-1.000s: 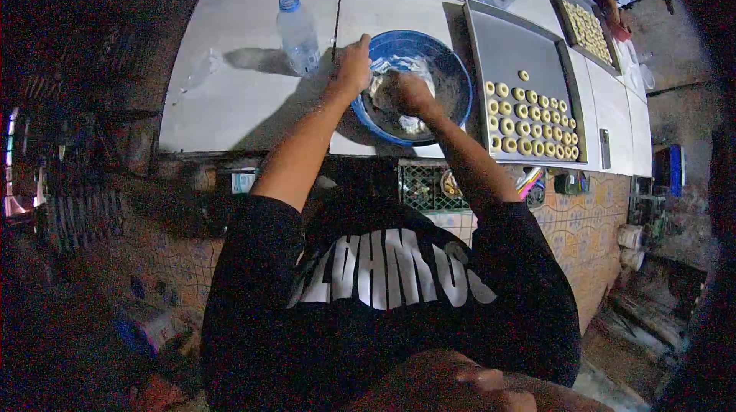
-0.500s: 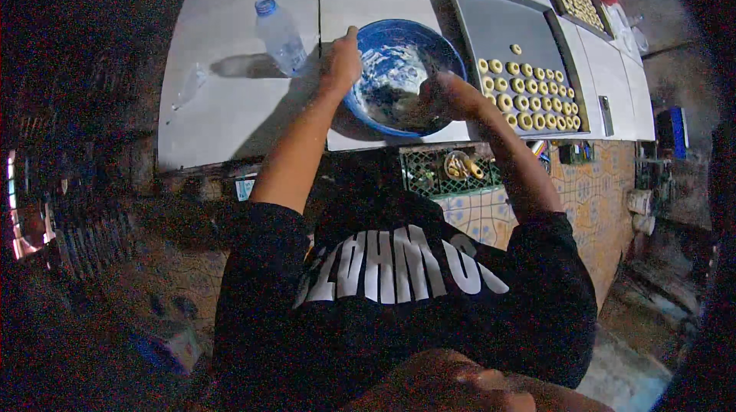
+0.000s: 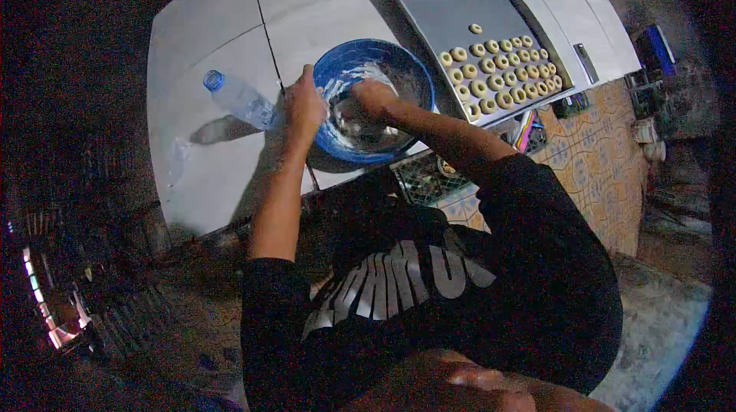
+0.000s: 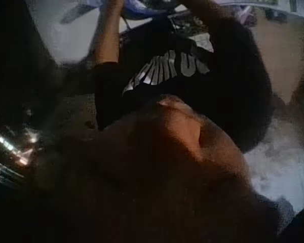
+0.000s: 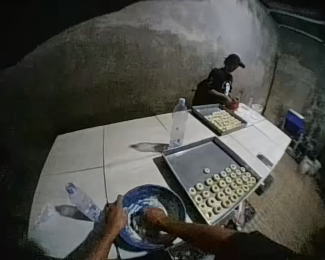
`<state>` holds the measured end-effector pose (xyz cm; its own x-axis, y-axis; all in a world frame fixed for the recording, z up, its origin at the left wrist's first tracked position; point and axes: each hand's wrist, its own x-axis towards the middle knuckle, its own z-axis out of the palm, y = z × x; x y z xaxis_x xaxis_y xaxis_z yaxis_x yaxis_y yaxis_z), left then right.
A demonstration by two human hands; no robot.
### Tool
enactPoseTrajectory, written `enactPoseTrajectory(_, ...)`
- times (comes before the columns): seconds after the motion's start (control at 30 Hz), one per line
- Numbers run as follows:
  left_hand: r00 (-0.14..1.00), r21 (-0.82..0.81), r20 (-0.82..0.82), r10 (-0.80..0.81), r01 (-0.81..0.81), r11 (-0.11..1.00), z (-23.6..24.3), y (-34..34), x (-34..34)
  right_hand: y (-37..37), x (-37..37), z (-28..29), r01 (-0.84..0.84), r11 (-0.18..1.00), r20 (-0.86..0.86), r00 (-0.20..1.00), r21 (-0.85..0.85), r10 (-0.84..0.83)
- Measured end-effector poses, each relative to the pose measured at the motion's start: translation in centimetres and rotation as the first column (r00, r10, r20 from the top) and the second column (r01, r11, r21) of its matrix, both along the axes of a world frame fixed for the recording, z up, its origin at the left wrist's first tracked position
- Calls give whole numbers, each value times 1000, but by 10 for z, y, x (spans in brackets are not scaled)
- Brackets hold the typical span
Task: The person empties flour from a plastic bag into a bowl and kneads the dough by hand.
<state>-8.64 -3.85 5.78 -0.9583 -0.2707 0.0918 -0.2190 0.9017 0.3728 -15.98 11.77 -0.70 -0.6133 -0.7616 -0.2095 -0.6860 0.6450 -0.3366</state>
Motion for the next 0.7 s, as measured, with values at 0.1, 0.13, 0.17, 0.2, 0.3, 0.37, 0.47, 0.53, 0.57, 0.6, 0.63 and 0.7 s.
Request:
enactPoseTrajectory(0.1, 1000, 36, 17, 15, -15, 999, -3, -4, 0, -7, 1, -10, 143, 981, -43, 988, -130, -149)
enactPoseTrajectory(0.13, 1000, 11, -20, -14, 14, 1000, -13, -11, 1, -13, 2, -11, 131, 982, -44, 989, -138, -139)
enactPoseTrajectory(0.17, 998, -15, -55, -44, 43, 999, -23, -18, 2, -19, 3, -11, 169, 970, -65, 981, -172, -182)
enactPoseTrajectory(0.2, 997, -18, -55, -47, 46, 999, -21, -16, -1, -22, -1, -15, 219, 955, -85, 967, -202, -240)
enactPoseTrajectory(0.3, 996, 102, -86, 27, -18, 995, -7, -3, 4, -26, -17, -29, 169, 979, -141, 973, -117, -185)
enactPoseTrajectory(0.37, 997, 94, -51, 57, -52, 994, -12, -3, -4, -24, -28, -46, 82, 995, -241, 966, -58, -93)
enactPoseTrajectory(0.47, 997, 13, -39, 67, -67, 998, -9, 0, 2, -15, -25, -34, 288, 851, 106, 957, -440, -269)
enactPoseTrajectory(0.53, 991, 0, 47, 123, -123, 992, -6, -1, 6, -2, -26, -13, 89, 886, 235, 972, -454, 23)
enactPoseTrajectory(0.57, 988, -22, 72, 139, -137, 990, -11, -7, 8, 5, -21, 0, 33, 886, 267, 958, -462, 103)
enactPoseTrajectory(0.6, 986, -17, 75, 147, -146, 989, -14, -7, 9, 16, -20, 11, -9, 884, 302, 938, -468, 170)
enactPoseTrajectory(0.63, 993, -22, 10, 121, -121, 992, -15, -6, 11, 22, -20, 9, 13, 905, 357, 921, -426, 155)
enactPoseTrajectory(0.7, 996, -24, -92, -12, 10, 1000, -9, 11, -10, 73, -68, -57, -313, 865, 9, 939, -393, 345)
